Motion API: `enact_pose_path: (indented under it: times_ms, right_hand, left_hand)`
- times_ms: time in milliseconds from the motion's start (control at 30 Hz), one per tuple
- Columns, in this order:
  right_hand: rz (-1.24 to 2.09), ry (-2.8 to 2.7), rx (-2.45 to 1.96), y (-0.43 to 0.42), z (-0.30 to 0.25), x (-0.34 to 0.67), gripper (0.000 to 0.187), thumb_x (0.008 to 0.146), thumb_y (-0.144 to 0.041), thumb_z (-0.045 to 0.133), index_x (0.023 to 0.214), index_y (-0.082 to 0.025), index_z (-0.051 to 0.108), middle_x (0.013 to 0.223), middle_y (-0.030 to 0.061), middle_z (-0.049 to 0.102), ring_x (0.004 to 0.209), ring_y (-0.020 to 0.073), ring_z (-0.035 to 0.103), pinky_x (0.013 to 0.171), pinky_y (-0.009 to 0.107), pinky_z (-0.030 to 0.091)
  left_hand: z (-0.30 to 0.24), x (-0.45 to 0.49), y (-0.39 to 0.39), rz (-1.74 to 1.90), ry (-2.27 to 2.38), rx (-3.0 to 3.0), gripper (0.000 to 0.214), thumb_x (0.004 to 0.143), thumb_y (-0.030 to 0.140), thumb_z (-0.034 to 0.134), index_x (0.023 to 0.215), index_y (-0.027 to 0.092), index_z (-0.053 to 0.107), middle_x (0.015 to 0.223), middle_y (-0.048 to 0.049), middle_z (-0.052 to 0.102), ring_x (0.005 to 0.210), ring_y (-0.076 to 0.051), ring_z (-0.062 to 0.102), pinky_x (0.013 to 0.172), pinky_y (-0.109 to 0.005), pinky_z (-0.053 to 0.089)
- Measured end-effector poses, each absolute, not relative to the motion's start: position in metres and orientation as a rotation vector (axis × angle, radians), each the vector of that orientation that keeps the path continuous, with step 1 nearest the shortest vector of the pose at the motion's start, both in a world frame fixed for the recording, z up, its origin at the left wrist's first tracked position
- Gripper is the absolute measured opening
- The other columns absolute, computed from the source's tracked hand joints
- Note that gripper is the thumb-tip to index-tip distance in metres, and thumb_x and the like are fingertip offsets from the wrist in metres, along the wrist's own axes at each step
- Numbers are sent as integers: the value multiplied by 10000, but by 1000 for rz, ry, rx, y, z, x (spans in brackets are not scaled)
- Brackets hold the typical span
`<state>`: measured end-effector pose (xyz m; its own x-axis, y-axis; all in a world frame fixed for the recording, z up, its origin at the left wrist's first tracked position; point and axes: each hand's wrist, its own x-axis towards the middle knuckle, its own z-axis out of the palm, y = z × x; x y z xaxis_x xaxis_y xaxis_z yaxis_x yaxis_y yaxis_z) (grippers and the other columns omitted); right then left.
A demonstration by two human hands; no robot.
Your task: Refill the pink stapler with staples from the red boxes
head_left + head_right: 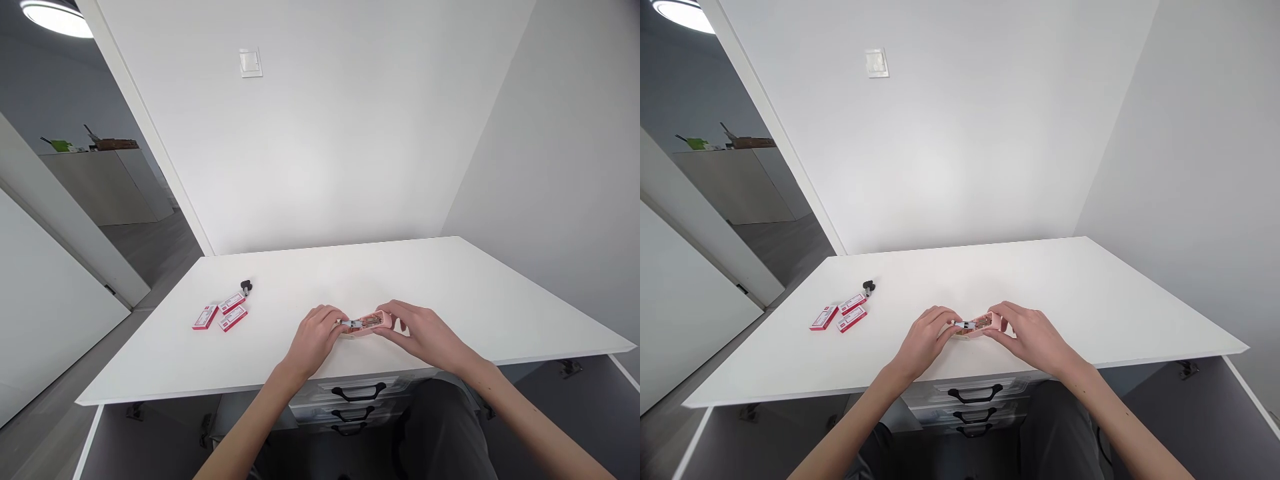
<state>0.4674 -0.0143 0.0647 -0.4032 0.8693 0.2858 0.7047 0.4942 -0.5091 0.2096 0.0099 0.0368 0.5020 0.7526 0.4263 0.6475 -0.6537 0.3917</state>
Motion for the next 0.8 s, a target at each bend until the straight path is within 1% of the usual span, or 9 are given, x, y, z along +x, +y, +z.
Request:
enact_pose_path:
  times_ms: [133,233,433,567,700,800]
  right_hand:
    - [415,-2229,-1292,-14,65,467,335,1025,-567,435,1083,-296,624,874,13,694,681,187,627,640,330,508]
    - [413,-2233,-1294,-14,64,467,351,1025,-570,425,1109,-295,626,895,26,704,683,193,629,635,334,507]
    - [400,-2243,-1298,-14,63,468,323,1028,-557,441,1124,-305,618,918,8,704,685,184,631,639,325,502]
    - [396,-2246,-1309,-14,64,468,327,1026,-569,437,1090,-302,615,903,2,700,675,182,638,628,320,500]
    - [390,-2244,-1311,-14,66,467,329,1023,-571,435,999,-289,601,914,4,707,663,179,635,627,321,498]
    - [398,-2239,-1312,-14,66,467,331,1019,-573,437,971,-287,597,912,6,711,656,180,633,619,321,495]
  left_hand:
    - [36,212,10,847,1226,2555,191,1041,290,479,1041,251,667,1068,-29,731,967,-213,655,883,-388,494]
    - [37,213,11,865,1243,2524,219,1045,310,463,1046,255,674,1053,-32,735,945,-208,658,869,-380,492]
    - [38,214,10,843,1243,2512,178,1034,278,493,1016,250,668,1046,-15,735,928,-199,653,854,-364,475]
    - [36,215,9,851,1240,2509,180,1038,288,485,1028,244,659,1046,-21,730,929,-200,649,857,-363,473]
    - [34,214,9,860,1246,2505,180,1033,288,491,1028,246,666,1045,-23,731,930,-200,651,855,-366,480]
    - [34,214,10,853,1243,2507,198,1031,301,492,1010,249,682,1026,-25,737,919,-204,653,851,-374,483]
